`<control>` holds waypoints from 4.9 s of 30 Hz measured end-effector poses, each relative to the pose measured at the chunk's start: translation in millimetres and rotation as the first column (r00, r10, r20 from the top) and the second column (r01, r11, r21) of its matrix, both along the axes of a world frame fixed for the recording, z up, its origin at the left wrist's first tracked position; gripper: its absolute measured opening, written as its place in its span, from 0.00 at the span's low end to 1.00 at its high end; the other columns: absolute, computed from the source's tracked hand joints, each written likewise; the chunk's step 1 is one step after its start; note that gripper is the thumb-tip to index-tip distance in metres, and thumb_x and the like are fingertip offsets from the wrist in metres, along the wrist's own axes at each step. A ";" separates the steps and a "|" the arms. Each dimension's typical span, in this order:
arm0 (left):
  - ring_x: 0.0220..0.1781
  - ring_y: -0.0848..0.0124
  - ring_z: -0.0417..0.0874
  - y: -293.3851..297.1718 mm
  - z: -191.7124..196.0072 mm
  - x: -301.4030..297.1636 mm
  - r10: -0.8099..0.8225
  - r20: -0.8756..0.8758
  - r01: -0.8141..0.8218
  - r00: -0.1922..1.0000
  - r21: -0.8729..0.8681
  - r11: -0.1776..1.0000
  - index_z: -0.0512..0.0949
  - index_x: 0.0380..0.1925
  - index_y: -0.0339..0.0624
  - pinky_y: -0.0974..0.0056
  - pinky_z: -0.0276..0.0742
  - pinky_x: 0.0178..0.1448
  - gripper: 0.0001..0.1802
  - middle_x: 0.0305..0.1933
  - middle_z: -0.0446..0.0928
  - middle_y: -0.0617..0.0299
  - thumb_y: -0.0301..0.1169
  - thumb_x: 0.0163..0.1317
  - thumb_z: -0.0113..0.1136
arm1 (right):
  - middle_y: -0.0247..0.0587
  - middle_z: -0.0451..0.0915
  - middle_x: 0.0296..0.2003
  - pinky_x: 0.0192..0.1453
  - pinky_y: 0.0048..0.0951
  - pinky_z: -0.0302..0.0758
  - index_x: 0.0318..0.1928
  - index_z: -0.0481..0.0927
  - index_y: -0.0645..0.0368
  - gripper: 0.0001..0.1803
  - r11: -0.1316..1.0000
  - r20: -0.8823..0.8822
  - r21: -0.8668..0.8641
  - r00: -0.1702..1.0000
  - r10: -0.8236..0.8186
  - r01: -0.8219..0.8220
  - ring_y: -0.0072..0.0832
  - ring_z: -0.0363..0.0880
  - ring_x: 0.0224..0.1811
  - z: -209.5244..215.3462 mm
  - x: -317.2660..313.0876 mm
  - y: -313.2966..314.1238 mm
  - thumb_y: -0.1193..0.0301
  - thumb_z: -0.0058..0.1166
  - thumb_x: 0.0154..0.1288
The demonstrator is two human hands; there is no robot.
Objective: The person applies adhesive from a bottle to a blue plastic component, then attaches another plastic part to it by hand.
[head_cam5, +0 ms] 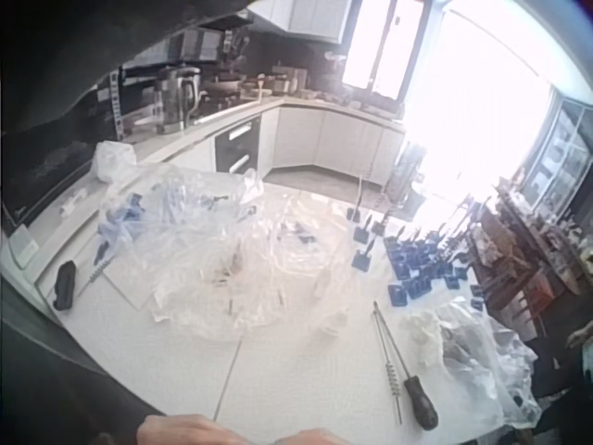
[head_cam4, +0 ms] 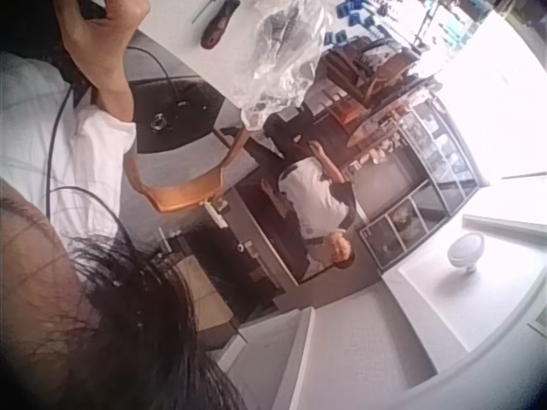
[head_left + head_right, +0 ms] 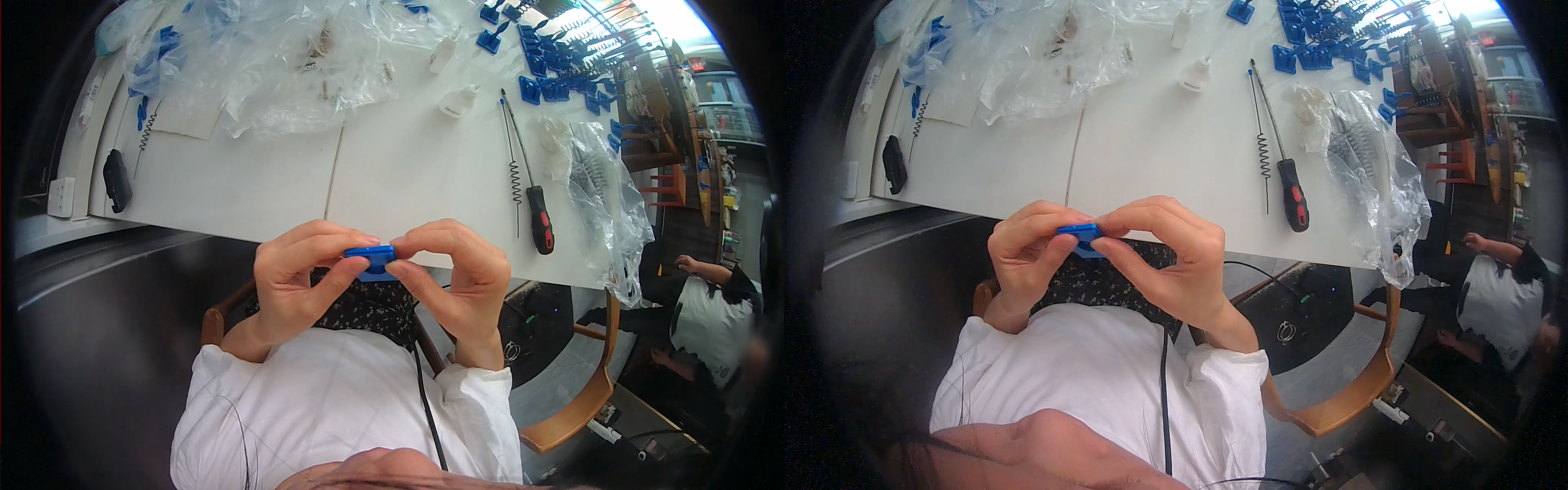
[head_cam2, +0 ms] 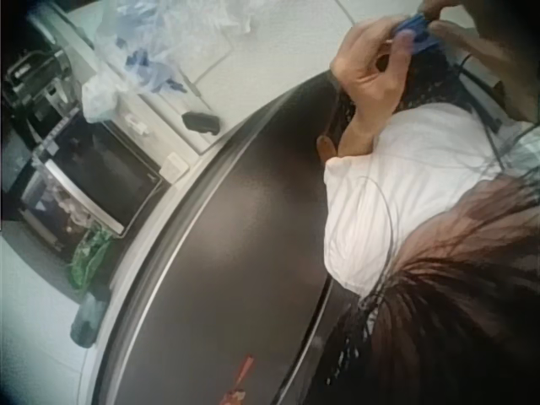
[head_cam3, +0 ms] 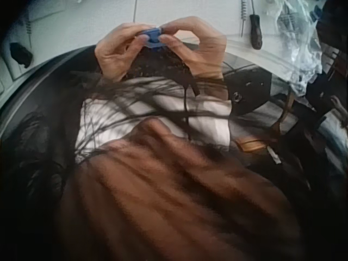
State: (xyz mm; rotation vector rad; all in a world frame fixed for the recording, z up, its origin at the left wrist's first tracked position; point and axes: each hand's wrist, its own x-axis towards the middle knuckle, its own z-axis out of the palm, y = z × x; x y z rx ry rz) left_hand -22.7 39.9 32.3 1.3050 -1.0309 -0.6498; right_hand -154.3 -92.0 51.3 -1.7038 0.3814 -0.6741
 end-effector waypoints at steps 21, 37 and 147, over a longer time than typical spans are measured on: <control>0.38 0.74 0.79 4.0 -19.7 -15.9 0.172 -0.156 -0.195 0.973 -0.145 0.970 0.78 0.41 0.29 0.74 0.77 0.39 0.09 0.40 0.77 0.53 0.19 0.60 0.55 | 0.42 0.81 0.28 0.32 0.20 0.74 0.31 0.81 0.64 0.09 0.999 0.043 -0.046 0.999 0.021 -0.019 0.26 0.79 0.29 -8.4 -4.0 5.1 0.82 0.65 0.46; 0.28 0.74 0.80 -3.8 -23.7 10.7 -0.373 -0.618 0.299 0.692 -0.225 0.927 0.69 0.52 0.25 0.77 0.75 0.23 0.34 0.45 0.76 0.48 0.42 0.53 0.66 | 0.42 0.81 0.32 0.45 0.23 0.74 0.36 0.80 0.70 0.08 0.592 0.083 0.778 0.968 0.238 -0.212 0.24 0.79 0.38 -16.3 -5.0 2.0 0.80 0.61 0.55; 0.41 0.65 0.82 0.9 -1.4 2.0 0.105 -0.071 -0.113 0.992 -0.108 0.988 0.78 0.36 0.30 0.70 0.81 0.42 0.09 0.40 0.78 0.47 0.16 0.54 0.59 | 0.40 0.78 0.30 0.33 0.21 0.74 0.35 0.82 0.63 0.12 0.997 0.066 -0.083 0.998 -0.006 0.012 0.25 0.78 0.31 -5.3 4.1 3.7 0.84 0.63 0.46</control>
